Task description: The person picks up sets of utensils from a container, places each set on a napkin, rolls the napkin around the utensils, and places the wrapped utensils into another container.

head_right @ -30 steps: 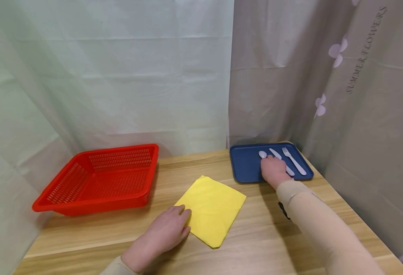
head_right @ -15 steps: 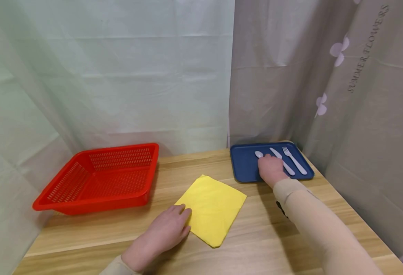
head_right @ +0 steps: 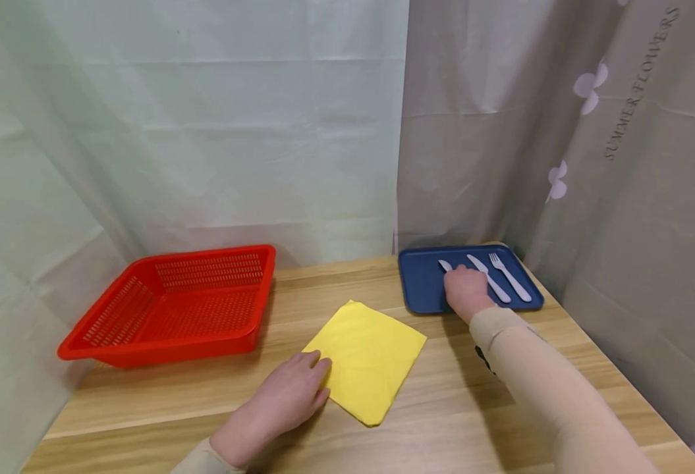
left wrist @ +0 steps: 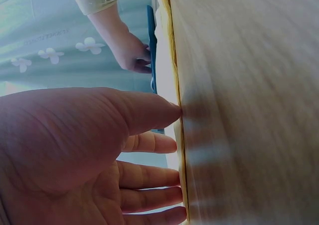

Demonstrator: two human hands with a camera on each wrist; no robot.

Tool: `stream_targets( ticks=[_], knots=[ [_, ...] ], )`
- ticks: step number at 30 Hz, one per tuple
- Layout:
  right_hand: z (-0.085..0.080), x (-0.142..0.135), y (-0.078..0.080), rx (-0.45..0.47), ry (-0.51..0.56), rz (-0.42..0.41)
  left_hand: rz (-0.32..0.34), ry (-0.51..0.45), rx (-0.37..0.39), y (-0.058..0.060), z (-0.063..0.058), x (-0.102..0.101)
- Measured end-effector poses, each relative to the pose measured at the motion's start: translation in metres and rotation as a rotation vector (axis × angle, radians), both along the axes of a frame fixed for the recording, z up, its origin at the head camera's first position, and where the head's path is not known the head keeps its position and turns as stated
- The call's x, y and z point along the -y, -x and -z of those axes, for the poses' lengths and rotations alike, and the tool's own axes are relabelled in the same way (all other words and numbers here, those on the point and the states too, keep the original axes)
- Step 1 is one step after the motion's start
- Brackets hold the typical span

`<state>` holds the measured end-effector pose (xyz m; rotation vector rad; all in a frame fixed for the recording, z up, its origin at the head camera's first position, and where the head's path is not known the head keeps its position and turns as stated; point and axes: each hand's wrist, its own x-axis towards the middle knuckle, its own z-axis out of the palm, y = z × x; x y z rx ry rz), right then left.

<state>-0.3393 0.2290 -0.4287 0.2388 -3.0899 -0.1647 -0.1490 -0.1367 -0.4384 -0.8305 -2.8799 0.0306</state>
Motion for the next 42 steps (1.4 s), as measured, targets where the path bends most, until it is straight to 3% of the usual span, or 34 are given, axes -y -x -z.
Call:
stream_targets(
  ticks=[18, 27, 42],
  knots=[
    [-0.001, -0.005, 0.005, -0.018, 0.000, 0.060, 0.001, 0.014, -0.005, 0.000, 0.001, -0.001],
    [-0.001, -0.008, 0.000, -0.082, 0.004, 0.044, 0.000, 0.019, -0.006, 0.000, 0.001, -0.001],
    [-0.001, -0.012, -0.013, -0.219, 0.110, -0.042, -0.009, 0.017, 0.011, 0.000, -0.001, -0.001]
  ],
)
